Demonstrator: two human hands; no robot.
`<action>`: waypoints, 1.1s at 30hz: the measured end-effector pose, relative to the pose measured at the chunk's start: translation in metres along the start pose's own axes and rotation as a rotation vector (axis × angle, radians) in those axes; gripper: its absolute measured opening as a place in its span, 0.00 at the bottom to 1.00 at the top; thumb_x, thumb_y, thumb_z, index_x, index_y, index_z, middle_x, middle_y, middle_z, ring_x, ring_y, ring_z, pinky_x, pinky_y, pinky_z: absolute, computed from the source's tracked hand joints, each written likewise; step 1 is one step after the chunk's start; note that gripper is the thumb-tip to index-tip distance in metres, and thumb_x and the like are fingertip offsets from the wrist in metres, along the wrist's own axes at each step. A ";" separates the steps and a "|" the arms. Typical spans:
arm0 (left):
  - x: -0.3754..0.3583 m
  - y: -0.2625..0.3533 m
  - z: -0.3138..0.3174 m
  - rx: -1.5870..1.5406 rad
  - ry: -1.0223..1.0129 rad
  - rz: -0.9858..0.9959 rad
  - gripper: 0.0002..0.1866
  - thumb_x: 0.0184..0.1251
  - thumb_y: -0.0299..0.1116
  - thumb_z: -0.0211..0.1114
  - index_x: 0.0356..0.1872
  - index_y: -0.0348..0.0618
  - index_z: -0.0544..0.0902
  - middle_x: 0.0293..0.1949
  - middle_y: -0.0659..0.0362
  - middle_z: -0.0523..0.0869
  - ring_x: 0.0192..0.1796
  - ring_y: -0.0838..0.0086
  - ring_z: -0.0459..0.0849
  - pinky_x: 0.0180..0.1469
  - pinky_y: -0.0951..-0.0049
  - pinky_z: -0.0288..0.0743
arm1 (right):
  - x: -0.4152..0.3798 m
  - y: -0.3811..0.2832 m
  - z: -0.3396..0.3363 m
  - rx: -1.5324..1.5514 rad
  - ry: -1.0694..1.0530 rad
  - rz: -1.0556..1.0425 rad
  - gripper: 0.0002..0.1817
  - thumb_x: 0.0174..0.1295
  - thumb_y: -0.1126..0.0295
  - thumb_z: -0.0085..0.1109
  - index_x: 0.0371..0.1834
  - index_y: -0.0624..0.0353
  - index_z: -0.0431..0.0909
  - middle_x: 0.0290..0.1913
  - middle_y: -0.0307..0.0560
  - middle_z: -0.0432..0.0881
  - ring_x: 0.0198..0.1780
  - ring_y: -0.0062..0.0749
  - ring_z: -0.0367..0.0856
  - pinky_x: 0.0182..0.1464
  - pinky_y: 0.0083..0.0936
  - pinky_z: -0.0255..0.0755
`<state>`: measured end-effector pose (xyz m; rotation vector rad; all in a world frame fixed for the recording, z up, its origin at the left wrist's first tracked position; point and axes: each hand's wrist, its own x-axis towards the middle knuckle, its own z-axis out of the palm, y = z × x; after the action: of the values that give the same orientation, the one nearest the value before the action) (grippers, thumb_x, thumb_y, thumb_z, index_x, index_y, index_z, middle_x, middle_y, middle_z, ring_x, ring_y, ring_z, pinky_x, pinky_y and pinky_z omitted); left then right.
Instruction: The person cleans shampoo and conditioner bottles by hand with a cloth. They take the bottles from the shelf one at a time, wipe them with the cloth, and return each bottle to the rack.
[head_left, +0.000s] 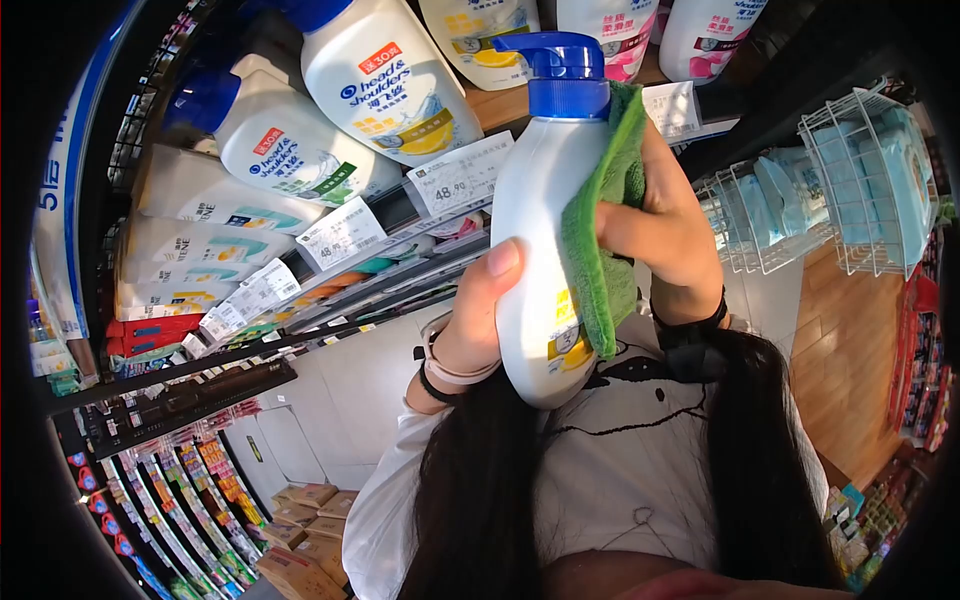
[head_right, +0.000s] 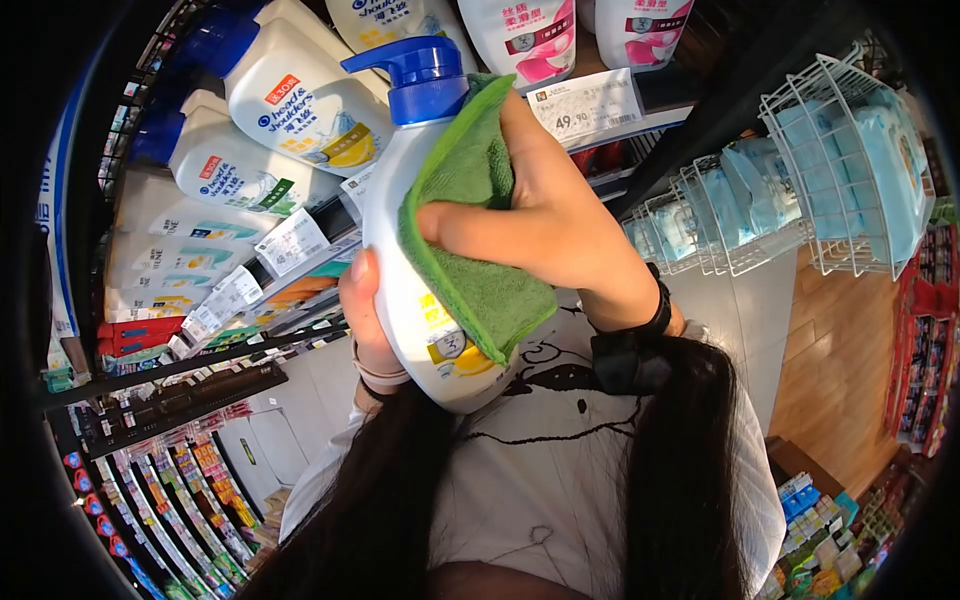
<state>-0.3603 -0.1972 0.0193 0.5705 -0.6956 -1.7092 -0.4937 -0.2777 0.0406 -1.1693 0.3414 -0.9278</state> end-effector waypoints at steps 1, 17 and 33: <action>0.001 0.001 0.003 0.004 -0.017 -0.001 0.37 0.59 0.55 0.47 0.61 0.34 0.58 0.52 0.52 0.71 0.53 0.69 0.72 0.54 0.71 0.64 | 0.000 0.001 -0.001 0.028 0.024 0.005 0.26 0.49 0.77 0.56 0.54 0.63 0.61 0.42 0.40 0.73 0.46 0.22 0.70 0.49 0.20 0.64; 0.001 -0.006 0.003 -0.033 -0.001 -0.014 0.34 0.63 0.52 0.48 0.61 0.35 0.58 0.55 0.53 0.69 0.56 0.68 0.70 0.59 0.68 0.61 | -0.003 0.018 -0.003 0.079 0.268 0.035 0.14 0.64 0.68 0.38 0.48 0.64 0.68 0.40 0.40 0.74 0.40 0.19 0.70 0.40 0.18 0.66; 0.010 -0.004 0.008 0.347 0.039 0.218 0.31 0.65 0.49 0.50 0.59 0.39 0.53 0.51 0.56 0.68 0.53 0.77 0.68 0.53 0.76 0.62 | 0.008 0.012 0.014 0.265 0.264 0.043 0.21 0.62 0.59 0.43 0.50 0.65 0.70 0.40 0.49 0.78 0.41 0.28 0.77 0.48 0.21 0.68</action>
<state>-0.3713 -0.2052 0.0217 0.7368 -0.9987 -1.3801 -0.4747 -0.2740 0.0367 -0.7962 0.4399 -1.0569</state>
